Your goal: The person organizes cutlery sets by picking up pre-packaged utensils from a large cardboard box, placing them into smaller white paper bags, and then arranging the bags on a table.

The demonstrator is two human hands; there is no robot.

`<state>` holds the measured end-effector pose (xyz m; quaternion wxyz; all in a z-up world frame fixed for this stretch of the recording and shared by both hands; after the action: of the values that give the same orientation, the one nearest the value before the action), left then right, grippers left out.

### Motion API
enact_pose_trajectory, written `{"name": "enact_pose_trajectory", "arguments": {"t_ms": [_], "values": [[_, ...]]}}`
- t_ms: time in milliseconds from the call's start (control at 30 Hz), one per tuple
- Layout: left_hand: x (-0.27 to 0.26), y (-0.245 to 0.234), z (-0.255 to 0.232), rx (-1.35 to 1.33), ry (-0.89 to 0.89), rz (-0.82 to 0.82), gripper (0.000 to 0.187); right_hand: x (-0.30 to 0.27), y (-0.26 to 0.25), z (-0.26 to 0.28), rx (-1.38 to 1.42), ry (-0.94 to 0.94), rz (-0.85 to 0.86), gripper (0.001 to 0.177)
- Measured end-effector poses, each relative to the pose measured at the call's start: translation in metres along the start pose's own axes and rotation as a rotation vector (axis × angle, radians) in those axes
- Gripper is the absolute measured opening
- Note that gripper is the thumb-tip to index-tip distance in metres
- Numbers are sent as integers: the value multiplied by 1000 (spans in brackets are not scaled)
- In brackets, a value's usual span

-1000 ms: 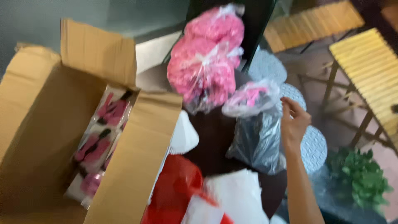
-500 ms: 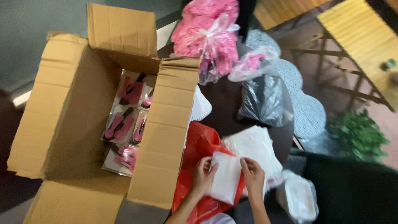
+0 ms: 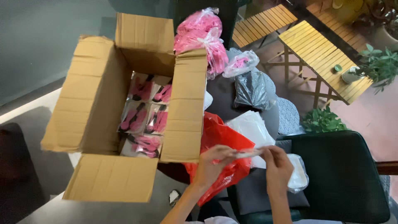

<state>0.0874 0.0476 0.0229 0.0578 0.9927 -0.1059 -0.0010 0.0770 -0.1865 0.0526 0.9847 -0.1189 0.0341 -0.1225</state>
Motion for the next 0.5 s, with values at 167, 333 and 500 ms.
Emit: {"name": "enact_pose_trajectory", "arguments": {"t_ms": [167,333,500], "values": [[-50,13,-108,238,299,161,25,-53,-19,68,-72,-91,-78,9],[-80,8,-122,155,242,114,30,-87,-26,97,-103,-170,-131,10],[-101,6,-147,214,291,133,32,-106,-18,132,-238,-318,73,19]]}}
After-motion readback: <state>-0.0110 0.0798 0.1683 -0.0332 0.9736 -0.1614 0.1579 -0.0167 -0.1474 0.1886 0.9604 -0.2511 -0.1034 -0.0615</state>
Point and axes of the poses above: each hand's wrist, its own x-axis towards the middle knuckle, its own y-axis out of the palm, z = x × y, the point moved 10 cm from there along x, towards the middle knuckle, and after that the axes turned 10 degrees about z, right-handed, at the moved point
